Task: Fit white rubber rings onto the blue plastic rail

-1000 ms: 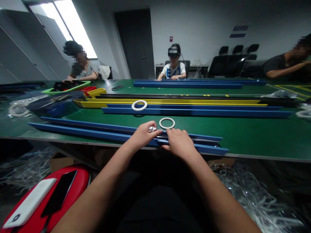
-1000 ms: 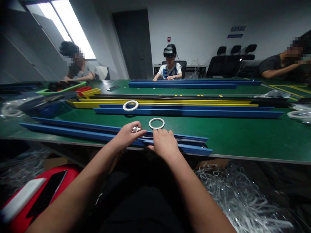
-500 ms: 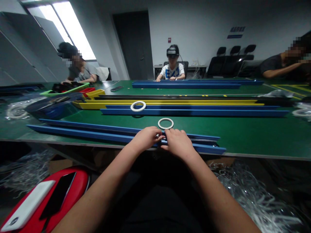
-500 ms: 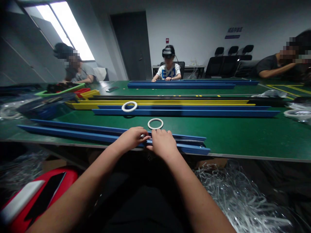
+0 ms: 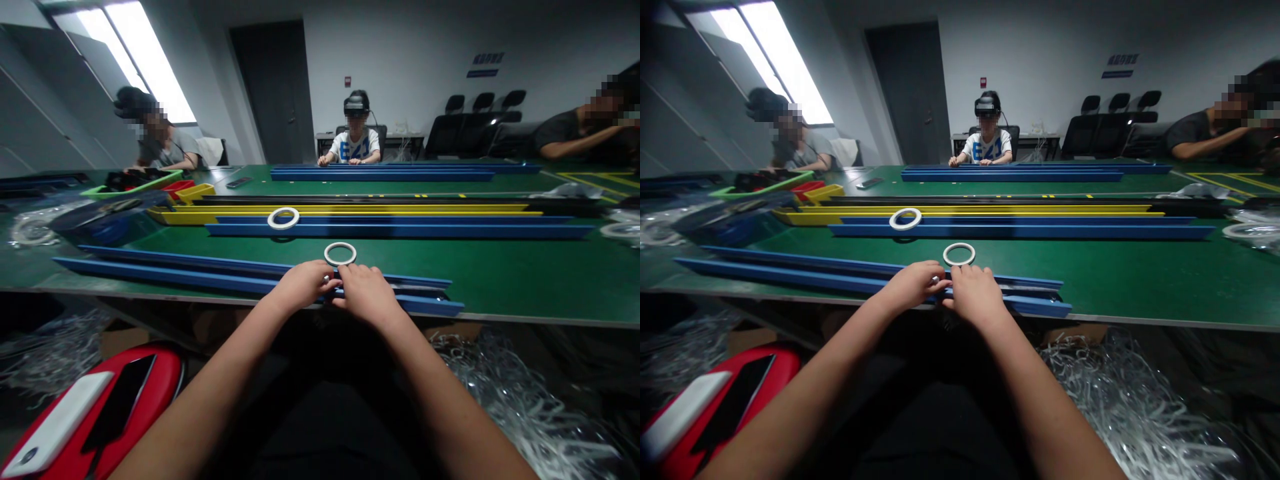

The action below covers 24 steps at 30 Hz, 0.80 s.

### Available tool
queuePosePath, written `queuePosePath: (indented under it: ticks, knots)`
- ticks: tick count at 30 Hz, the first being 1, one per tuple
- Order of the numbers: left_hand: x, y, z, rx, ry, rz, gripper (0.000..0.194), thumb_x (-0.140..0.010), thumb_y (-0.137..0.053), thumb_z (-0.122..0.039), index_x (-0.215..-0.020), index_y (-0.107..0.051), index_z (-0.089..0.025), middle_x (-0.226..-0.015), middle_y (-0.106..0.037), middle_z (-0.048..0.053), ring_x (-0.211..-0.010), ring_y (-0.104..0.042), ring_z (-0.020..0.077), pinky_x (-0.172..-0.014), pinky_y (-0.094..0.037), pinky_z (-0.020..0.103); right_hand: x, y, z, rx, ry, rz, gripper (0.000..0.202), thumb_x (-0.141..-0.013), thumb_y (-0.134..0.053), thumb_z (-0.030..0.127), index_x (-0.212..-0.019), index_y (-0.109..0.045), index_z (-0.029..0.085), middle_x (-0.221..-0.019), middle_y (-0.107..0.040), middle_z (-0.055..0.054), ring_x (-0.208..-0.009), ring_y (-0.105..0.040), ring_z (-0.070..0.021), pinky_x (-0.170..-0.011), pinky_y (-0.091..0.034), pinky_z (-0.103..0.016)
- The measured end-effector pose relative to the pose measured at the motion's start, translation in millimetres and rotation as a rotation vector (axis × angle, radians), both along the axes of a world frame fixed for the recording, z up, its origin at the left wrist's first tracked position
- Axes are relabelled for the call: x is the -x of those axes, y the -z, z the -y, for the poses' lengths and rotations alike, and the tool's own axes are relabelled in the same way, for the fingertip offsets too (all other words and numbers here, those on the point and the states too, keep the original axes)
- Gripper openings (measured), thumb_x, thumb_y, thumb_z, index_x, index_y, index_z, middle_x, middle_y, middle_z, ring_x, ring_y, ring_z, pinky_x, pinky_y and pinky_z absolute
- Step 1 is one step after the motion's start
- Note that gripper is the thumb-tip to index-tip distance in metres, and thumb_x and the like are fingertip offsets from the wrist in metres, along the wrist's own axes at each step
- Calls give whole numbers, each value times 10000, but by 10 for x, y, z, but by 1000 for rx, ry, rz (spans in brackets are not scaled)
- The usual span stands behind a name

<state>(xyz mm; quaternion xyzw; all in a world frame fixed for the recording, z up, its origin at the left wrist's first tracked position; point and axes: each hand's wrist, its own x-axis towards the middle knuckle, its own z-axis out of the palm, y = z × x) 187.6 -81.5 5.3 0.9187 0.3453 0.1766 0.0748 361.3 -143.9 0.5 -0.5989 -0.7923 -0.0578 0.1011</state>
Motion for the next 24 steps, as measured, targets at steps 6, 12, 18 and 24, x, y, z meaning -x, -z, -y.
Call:
queuePosePath:
  ticks: [6, 12, 18, 24]
  knots:
    - [5, 30, 32, 21, -61, 49, 311, -897, -554, -468, -749, -637, -208, -816, -641, 31, -719, -568, 154, -649, -377, 257, 1, 12, -1, -4, 0, 6, 523, -782, -669, 521, -1161, -518, 194, -1121, -647, -126, -1042, -588, -296, -870, -404, -416]
    - [17, 46, 14, 47, -27, 71, 326, -902, -544, -475, -750, -639, -203, -803, -632, 25, -728, -564, 150, -677, -391, 255, -36, -33, 13, 20, -42, -17, 538, -772, -699, 495, -1185, -529, 194, -1139, -647, -125, -1048, -593, -293, -875, -419, -404]
    - [41, 53, -3, 50, -22, 72, 380, -914, -507, -525, -766, -647, -205, -813, -632, 23, -738, -563, 148, -678, -386, 254, -529, -166, 34, 211, -36, -11, 800, -674, -769, 550, -1345, -492, 214, -1217, -634, -144, -1116, -587, -317, -926, -435, -411]
    - [43, 53, -30, 50, -7, 77, 388, -915, -498, -532, -770, -656, -209, -810, -626, 24, -729, -552, 146, -654, -369, 254, -1238, -310, 59, 437, 143, -163, 803, -617, -740, 657, -1265, -580, 208, -1200, -659, -121, -1026, -634, -290, -854, -496, -363]
